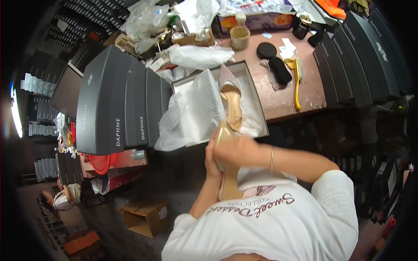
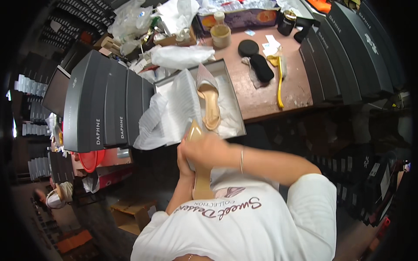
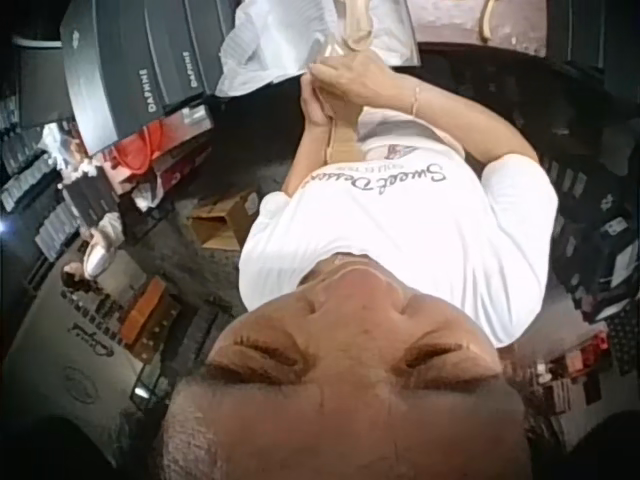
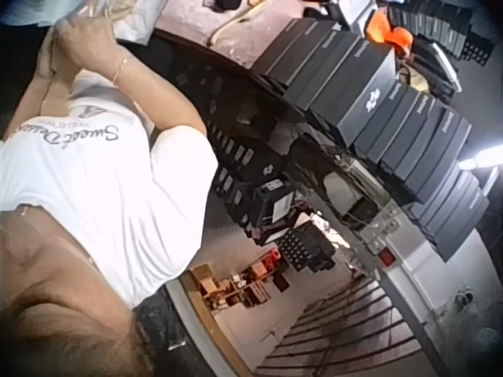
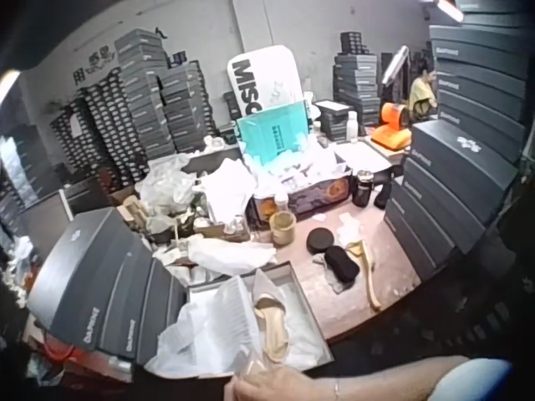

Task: The person is inspecting, cleaning, and packaging high-heeled shoes into boxes for shipment.

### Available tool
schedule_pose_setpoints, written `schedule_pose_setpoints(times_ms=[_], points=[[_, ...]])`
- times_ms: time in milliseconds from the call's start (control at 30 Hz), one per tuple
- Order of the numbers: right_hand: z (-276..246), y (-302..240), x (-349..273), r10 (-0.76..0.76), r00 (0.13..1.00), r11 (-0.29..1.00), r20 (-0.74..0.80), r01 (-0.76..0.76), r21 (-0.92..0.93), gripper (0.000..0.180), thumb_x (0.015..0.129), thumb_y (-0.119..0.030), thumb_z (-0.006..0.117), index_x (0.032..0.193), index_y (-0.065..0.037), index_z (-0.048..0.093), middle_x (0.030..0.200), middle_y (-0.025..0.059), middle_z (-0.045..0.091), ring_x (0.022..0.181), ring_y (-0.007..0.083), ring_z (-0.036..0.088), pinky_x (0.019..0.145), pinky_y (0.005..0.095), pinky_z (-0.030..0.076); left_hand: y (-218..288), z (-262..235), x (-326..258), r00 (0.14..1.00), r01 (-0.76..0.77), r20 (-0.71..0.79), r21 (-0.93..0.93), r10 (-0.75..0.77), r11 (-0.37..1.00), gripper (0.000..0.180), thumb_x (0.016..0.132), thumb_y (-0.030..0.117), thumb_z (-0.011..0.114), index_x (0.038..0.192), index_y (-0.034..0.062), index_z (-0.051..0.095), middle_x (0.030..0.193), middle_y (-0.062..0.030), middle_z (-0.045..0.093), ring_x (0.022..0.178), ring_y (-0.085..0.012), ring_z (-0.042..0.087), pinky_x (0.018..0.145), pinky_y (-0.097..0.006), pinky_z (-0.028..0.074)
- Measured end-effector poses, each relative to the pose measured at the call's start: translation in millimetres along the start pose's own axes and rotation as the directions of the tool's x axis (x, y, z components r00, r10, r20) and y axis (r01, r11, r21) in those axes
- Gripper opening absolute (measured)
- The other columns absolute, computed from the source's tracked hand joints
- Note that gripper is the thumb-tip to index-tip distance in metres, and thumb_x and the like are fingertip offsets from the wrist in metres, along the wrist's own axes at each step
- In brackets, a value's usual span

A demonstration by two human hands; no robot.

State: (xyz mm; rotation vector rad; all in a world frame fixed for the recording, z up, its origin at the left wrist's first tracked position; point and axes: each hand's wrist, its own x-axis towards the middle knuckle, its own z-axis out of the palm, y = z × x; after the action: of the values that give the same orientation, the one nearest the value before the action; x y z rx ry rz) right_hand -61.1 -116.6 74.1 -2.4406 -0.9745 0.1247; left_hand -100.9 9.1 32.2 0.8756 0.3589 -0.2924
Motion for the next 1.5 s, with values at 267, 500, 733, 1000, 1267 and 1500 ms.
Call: schedule_pose_setpoints(times_ms=[267,500,733,1000,1267,1500], points=[[21.5,15.4,-29.7,0.007,0.996,0.975,-0.085,-0.026,-0.222,0.005,0.076,-0.014,0.059,0.073,-0.011,0.056,0.065,0.0059,0.058,0.053,0.0198,0.062,0.041,0.0329,0.048,-17.9,-26.0,5.0,0.978,0.131,0.175,-0.111,-0.110,0.985,0.052,0.098,0.036,0.033,0.137,0.0036,0.041,0.126,-0.0106,0.054,0.115,-0.0221,0.053,0.097,-0.032,0.043],[7.2,20.6,-45.1,-0.161,0.973,0.987,-0.165,0.162,-0.004,0.008,0.074,-0.015,0.060,0.078,-0.010,0.055,0.066,0.0039,0.057,0.055,0.0210,0.062,0.041,0.0336,0.046,-25.7,-36.3,12.7,0.964,0.168,0.233,-0.176,-0.124,0.970,0.051,0.097,0.039,0.032,0.129,0.0013,0.047,0.119,-0.0149,0.058,0.104,-0.0281,0.060,0.090,-0.037,0.048],[18.2,14.3,-31.0,-0.121,0.985,0.991,-0.124,0.113,-0.066,0.016,0.073,-0.017,0.062,0.084,-0.007,0.054,0.070,0.0091,0.057,0.063,0.0248,0.065,0.048,0.0347,0.051,-14.8,-12.5,7.8,0.995,0.077,0.073,-0.081,-0.071,0.994,0.049,0.097,0.041,0.034,0.123,0.0034,0.052,0.112,-0.0102,0.061,0.097,-0.0202,0.061,0.083,-0.032,0.050],[12.0,3.6,-5.9,-0.078,0.989,0.992,0.123,0.090,-0.093,0.029,0.079,-0.016,0.058,0.103,0.000,0.055,0.081,0.0131,0.063,0.068,0.0317,0.065,0.053,0.0455,0.050,-16.5,-28.3,11.7,0.976,0.082,0.208,-0.073,-0.065,0.994,0.050,0.099,0.036,0.031,0.136,0.0045,0.041,0.129,-0.0084,0.053,0.112,-0.0184,0.054,0.096,-0.031,0.043],[2.5,5.9,5.3,0.053,0.996,0.992,0.068,-0.045,-0.121,0.015,0.079,-0.018,0.058,0.081,-0.004,0.061,0.070,0.0130,0.061,0.062,0.0265,0.066,0.048,0.0387,0.050,-16.0,-17.5,10.3,0.994,0.103,-0.003,-0.158,-0.105,0.982,0.050,0.098,0.038,0.031,0.131,0.0049,0.046,0.113,-0.0104,0.061,0.099,-0.0168,0.059,0.087,-0.031,0.047],[24.2,16.2,-2.8,-0.070,0.988,0.995,-0.140,0.059,-0.079,0.016,0.078,-0.017,0.060,0.089,-0.005,0.056,0.070,0.0102,0.061,0.059,0.0273,0.064,0.043,0.0393,0.048,-17.5,-23.6,14.8,0.997,0.076,0.022,-0.027,-0.075,0.997,0.051,0.097,0.042,0.033,0.123,0.0028,0.053,0.116,-0.0129,0.060,0.102,-0.0193,0.060,0.087,-0.032,0.049]])
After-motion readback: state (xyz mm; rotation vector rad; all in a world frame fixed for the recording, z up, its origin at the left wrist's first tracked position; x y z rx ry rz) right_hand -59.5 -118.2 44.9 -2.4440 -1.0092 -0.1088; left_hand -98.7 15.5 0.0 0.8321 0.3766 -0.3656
